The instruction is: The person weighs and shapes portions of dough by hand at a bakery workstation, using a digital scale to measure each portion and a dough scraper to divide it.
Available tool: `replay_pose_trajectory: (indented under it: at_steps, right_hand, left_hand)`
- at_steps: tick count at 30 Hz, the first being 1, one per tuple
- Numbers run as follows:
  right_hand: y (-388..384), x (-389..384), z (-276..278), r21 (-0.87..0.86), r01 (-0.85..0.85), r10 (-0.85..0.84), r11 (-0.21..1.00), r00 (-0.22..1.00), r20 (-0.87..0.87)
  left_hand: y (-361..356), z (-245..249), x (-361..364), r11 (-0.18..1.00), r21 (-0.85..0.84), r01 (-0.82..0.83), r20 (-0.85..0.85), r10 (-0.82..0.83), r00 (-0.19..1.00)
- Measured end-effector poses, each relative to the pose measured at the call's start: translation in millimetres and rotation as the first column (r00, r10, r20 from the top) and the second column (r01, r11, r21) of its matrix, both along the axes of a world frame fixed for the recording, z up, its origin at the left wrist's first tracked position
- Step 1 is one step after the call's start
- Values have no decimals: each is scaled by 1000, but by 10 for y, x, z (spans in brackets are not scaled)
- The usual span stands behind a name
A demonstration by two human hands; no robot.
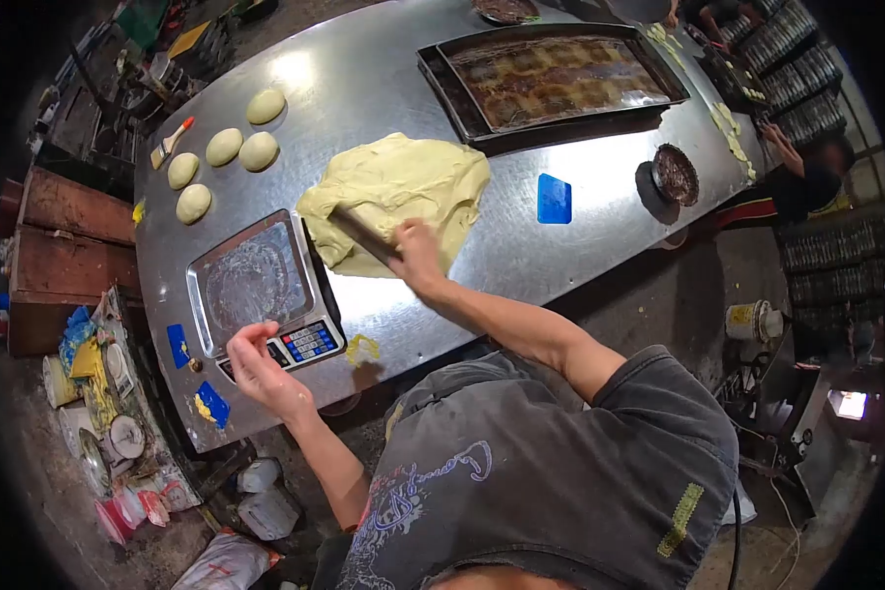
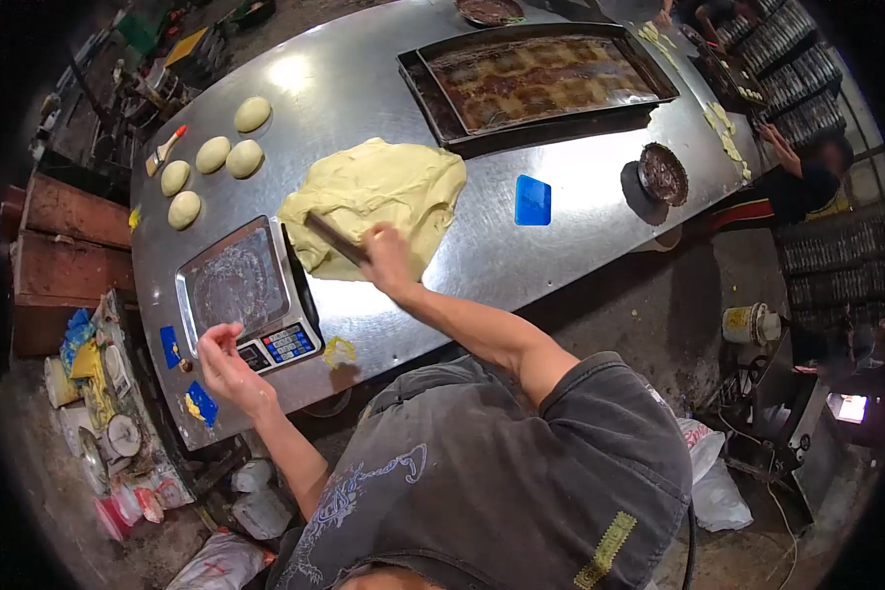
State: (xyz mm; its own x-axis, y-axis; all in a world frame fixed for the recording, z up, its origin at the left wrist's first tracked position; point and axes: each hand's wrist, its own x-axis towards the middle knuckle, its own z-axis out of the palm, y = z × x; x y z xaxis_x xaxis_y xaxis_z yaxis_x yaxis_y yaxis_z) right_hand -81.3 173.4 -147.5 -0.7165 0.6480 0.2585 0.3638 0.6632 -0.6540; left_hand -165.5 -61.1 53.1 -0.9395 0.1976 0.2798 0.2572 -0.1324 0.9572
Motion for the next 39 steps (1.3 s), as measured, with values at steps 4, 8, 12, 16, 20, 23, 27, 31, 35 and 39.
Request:
replay_pose_trajectory:
  at_steps: [4, 8, 12, 16, 20, 23, 27, 31, 35, 39]
  right_hand:
    - [0, 114, 62, -638, -227, 171, 736, 974, -148]
    - [878, 393, 206, -946, -296, -92, 131, 947, -309]
    - [1593, 955, 972, -833, -462, -43, 304, 867, -496]
    - [2248, 1158, 968, -908, -301, -216, 293, 904, -369]
    - [2422, 1055, 1163, -867, -95, 9, 489, 994, -105]
    - [2243, 712, 1160, -648, -312, 311, 695, 943, -120]
    - [1890, 75, 753, -196, -559, 586, 806, 799, 131]
    - [1484, -379, 445, 7, -841, 778, 541, 503, 376]
    - [1319, -585, 184, -23, -922, 802, 385, 323, 502]
    - [1098, -568, 200, -72, -925, 756, 374, 259, 601]
  left_hand:
    - [279, 48, 252, 999, -10, 46, -22, -46, 999]
    - [485, -101, 411, 994, -98, 40, -17, -42, 999]
    - [1120, -695, 483, 966, -184, 180, 164, -151, 975]
    - [1904, -1952, 511, 653, -746, 132, -38, -239, 970]
    - [2355, -2406, 999, 198, -979, -50, -90, -196, 976]
    - [2447, -2592, 929, 226, -968, -110, -145, -147, 978]
    - [2334, -2423, 1044, 275, -940, -200, -238, -115, 964]
    - [2278, -2403, 1133, 303, -931, -203, -238, -85, 967]
    - [2254, -2456, 1206, 278, -948, -157, -182, -69, 981]
    - [2227, -2362, 1341, 274, -952, -135, -151, -39, 988]
